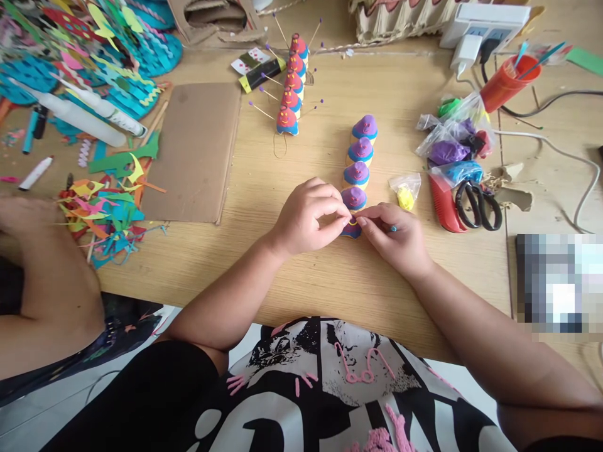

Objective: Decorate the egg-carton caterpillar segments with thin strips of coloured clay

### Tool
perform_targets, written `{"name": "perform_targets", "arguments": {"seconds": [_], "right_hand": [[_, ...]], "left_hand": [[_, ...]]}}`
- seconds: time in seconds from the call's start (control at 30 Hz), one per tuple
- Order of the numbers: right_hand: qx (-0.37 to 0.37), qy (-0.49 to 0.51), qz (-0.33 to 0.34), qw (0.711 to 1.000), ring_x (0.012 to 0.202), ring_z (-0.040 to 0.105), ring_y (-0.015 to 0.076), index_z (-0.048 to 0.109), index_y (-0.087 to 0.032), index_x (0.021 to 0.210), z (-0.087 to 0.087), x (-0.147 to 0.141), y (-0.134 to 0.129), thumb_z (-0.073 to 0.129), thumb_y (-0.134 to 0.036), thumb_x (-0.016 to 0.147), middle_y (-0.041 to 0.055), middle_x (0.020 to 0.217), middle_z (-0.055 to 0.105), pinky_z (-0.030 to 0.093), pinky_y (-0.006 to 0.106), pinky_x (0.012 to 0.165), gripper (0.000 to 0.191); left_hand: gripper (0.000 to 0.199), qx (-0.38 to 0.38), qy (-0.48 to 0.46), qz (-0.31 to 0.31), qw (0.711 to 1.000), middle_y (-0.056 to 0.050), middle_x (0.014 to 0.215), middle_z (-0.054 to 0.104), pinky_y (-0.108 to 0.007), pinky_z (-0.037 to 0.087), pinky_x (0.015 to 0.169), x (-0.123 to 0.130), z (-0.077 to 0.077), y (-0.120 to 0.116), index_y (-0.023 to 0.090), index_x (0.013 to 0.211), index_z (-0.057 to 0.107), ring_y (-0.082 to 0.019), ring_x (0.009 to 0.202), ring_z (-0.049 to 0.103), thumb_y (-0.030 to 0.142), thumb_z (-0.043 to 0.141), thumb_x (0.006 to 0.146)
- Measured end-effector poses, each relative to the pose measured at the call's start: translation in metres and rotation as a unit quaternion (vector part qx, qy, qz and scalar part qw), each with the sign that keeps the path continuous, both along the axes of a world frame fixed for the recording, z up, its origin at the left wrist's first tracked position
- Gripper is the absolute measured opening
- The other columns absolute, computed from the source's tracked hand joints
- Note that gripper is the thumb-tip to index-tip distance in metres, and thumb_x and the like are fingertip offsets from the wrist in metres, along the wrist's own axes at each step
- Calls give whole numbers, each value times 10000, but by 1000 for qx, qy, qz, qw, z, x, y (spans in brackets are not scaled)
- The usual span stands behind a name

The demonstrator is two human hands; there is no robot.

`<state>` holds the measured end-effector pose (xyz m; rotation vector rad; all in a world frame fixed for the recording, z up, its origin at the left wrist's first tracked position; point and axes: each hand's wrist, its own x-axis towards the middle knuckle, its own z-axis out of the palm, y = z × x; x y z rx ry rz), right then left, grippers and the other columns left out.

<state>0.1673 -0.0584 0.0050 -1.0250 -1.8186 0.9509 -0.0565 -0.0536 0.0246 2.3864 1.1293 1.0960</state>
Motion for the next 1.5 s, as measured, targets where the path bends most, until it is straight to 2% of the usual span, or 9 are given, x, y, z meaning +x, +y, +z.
{"name": "perform_targets", "arguments": {"seconds": [0.13, 0.33, 0.6, 0.73, 0.83, 1.03, 1.2, 1.33, 1.5], "right_hand": [[-34, 13, -5, 999, 733, 696, 181, 832, -211, 995, -3, 0, 0, 752, -479, 981, 68, 860, 802, 554, 346, 685, 279], [-91, 78, -5, 993, 695, 682, 155, 812, -210, 961, -1, -1, 2, 794, -501, 944, 55, 864, 811, 529, 306, 623, 292], [-104, 108, -33, 988, 584, 505, 117, 743, -217, 805, 6, 0, 4, 794, -655, 891, 3, 680, 656, 414, 281, 534, 448], [-115, 146, -44, 982, 568, 450, 108, 739, -220, 798, 3, 1, 6, 817, -615, 893, -11, 651, 596, 357, 277, 520, 413], [-109, 178, -50, 977, 577, 454, 111, 743, -228, 817, -4, 3, 7, 822, -573, 907, -19, 648, 574, 362, 280, 538, 365], [-117, 194, -32, 974, 588, 492, 128, 761, -245, 876, -14, 5, 7, 804, -598, 909, -18, 672, 595, 434, 301, 575, 357], [-113, 196, -12, 974, 606, 534, 126, 763, -243, 836, -9, 2, 5, 831, -565, 894, -16, 678, 628, 495, 307, 620, 334], [-117, 180, -24, 976, 622, 553, 137, 752, -238, 815, -4, 1, 4, 829, -587, 886, -5, 684, 642, 506, 313, 623, 365], [-129, 195, -4, 972, 599, 534, 125, 766, -243, 888, -2, 1, 4, 838, -597, 875, -13, 691, 630, 489, 293, 580, 362]], "left_hand": [[161, 12, 16, -1, 1000, -25, 862, 759, -385, 490, 821, -1, 0, 0, 233, 832, 764, -199, 842, 639, 256, 680, 968], [139, -20, -14, 6, 1000, -21, 882, 769, -402, 502, 870, -2, -1, 1, 253, 872, 785, -203, 859, 658, 277, 682, 962], [236, -110, -111, 24, 987, -28, 900, 795, -390, 547, 942, 5, 0, -2, 232, 869, 762, -190, 890, 701, 396, 677, 1017], [333, -145, -142, -1, 979, -49, 966, 800, -388, 557, 932, 5, -1, -4, 244, 1034, 776, -198, 927, 711, 568, 714, 991], [417, -138, -139, -8, 981, -61, 1037, 802, -395, 553, 938, 6, -3, -5, 263, 1150, 759, -213, 982, 718, 613, 787, 924], [387, -65, -116, 5, 991, -52, 1156, 813, -430, 538, 1027, 15, -7, -10, 267, 1156, 742, -236, 1090, 704, 481, 890, 869], [192, -68, -162, 7, 984, -16, 955, 795, -363, 573, 887, 21, -10, -16, 260, 1134, 754, -181, 911, 689, 304, 808, 955], [39, -54, -150, 27, 987, -5, 925, 811, -388, 559, 913, 21, -9, -14, 269, 1000, 775, -186, 904, 706, 291, 783, 970], [34, -57, -163, 43, 984, -8, 945, 824, -391, 563, 920, 21, -7, -12, 264, 954, 788, -187, 924, 725, 293, 779, 970]]}}
